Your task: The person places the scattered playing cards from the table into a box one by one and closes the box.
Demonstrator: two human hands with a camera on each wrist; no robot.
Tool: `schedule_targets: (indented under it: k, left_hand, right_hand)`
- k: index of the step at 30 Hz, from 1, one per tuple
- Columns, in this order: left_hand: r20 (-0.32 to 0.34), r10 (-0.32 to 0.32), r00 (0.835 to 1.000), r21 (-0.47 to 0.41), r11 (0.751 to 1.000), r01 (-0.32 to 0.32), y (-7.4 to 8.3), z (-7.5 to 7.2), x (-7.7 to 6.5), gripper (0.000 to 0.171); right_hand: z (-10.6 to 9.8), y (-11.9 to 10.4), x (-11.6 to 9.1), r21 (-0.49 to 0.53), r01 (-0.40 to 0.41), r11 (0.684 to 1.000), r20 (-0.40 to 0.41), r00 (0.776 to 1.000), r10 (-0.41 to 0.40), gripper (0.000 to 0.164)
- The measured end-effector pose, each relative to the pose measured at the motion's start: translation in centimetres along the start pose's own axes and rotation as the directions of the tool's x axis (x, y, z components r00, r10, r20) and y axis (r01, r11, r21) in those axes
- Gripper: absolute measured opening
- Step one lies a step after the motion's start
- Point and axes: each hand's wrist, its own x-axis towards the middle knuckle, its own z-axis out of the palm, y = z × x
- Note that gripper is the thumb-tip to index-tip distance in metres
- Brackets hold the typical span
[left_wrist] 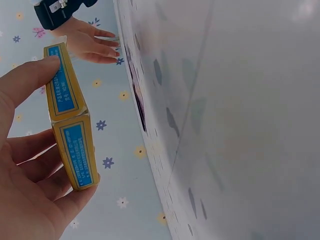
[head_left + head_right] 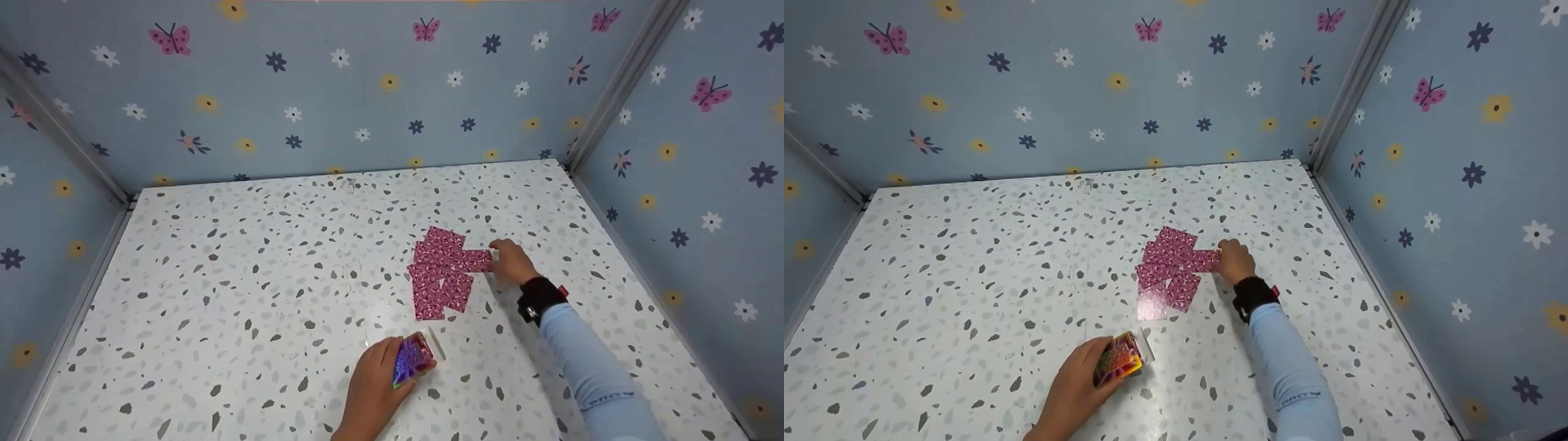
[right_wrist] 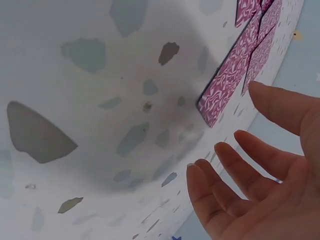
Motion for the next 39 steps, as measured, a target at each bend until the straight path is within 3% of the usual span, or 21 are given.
schedule_targets:
  k: [7,19,25,32,39]
  left_hand:
    - [0.008,0.0,1.0,0.003,1.0,0.0,0.0,0.0,0.0,0.067]
    - [0.052,-0.026,0.998,0.015,1.0,0.025,0.1,-0.1,0.1,0.068]
    - [0.051,-0.03,0.998,0.011,1.0,0.03,0.2,-0.1,0.0,0.065]
    - [0.056,-0.036,0.998,0.002,0.999,0.036,0.2,0.0,0.0,0.067]
    - [0.046,-0.026,0.999,-0.002,1.0,0.026,0.1,-0.1,0.0,0.066]
  right_hand:
    - [0.9,0.6,1.0,-0.096,0.063,0.993,-0.035,0.997,-0.066,0.053]
    - [1.3,1.2,0.9,-0.143,0.006,0.99,-0.072,0.997,-0.016,0.053]
    - [1.1,1.0,0.7,-0.075,-0.082,0.994,-0.004,0.997,0.082,0.052]
    - [1.1,1.5,0.7,-0.073,-0.183,0.98,0.044,0.981,0.187,0.059]
    - [1.4,1.6,0.2,0.089,-0.224,0.97,0.056,0.974,0.22,0.078]
